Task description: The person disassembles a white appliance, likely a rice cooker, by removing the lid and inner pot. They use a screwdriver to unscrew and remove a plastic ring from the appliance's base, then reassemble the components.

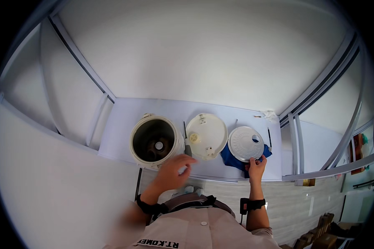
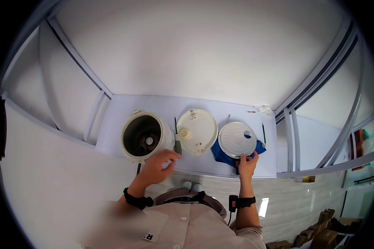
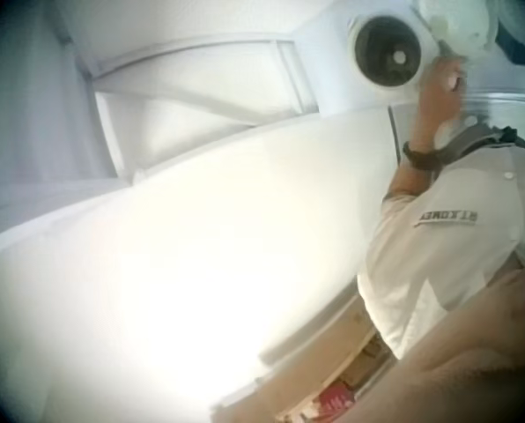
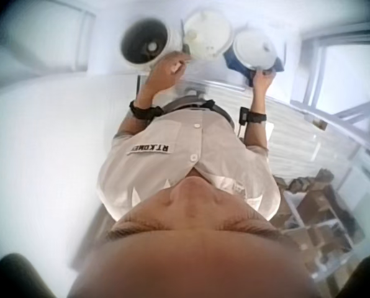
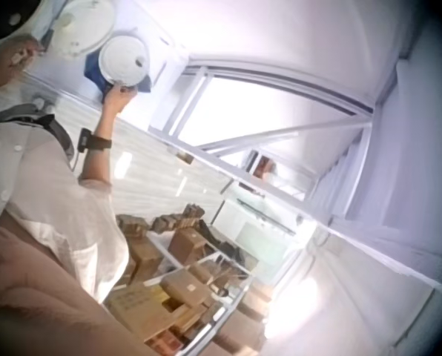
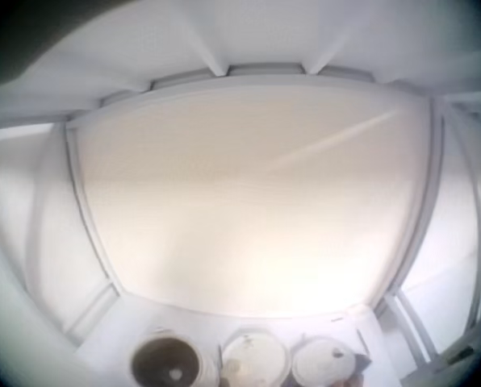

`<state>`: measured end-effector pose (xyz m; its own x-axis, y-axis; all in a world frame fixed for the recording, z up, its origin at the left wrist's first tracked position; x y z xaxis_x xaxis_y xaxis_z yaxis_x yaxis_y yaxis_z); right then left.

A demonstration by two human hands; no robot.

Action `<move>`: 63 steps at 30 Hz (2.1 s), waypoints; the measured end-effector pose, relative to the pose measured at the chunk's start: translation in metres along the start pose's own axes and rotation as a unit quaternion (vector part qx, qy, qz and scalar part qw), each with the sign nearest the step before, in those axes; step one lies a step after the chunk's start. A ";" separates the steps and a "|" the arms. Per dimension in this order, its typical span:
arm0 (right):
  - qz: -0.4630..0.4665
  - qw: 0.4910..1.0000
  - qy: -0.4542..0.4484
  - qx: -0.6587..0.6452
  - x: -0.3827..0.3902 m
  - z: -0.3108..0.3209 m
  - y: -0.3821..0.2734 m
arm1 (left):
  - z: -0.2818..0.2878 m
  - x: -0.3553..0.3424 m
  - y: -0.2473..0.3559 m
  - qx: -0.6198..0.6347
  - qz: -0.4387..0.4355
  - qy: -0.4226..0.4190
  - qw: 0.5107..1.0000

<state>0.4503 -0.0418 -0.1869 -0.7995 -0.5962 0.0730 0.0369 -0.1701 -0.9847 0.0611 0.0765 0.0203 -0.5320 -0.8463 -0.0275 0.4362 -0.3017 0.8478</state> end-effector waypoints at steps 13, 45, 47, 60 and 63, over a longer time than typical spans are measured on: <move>0.022 0.994 -0.036 -0.097 0.002 -0.006 0.007 | 0.095 -0.010 -0.071 -0.238 0.202 0.059 0.948; 0.237 0.886 -0.329 -0.226 0.128 -0.152 -0.178 | 0.043 -0.049 -0.161 -0.293 0.235 -0.124 0.919; 0.229 0.889 -0.329 -0.222 0.130 -0.165 -0.181 | 0.048 -0.053 -0.143 -0.242 0.224 -0.126 0.936; 0.226 0.902 -0.282 -0.235 0.141 -0.190 -0.181 | 0.125 -0.039 -0.080 -0.089 0.068 -0.038 0.993; 0.230 0.904 -0.269 -0.238 0.143 -0.188 -0.182 | 0.142 -0.028 -0.074 -0.049 0.041 -0.009 0.998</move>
<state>0.2166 0.0509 -0.0269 -0.3528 -0.8355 -0.4213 -0.0740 0.4737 -0.8776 -0.0596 0.1850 0.0332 -0.5042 -0.8621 0.0509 0.5472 -0.2734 0.7911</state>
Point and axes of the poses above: each hand's wrist, its own x-axis away from the middle knuckle, its own z-axis out of the back of the hand, y = z × x, the point moved 10 cm from there along -x, towards the middle knuckle, and after that the axes turned 12 degrees about z, right-handed, at the moved point
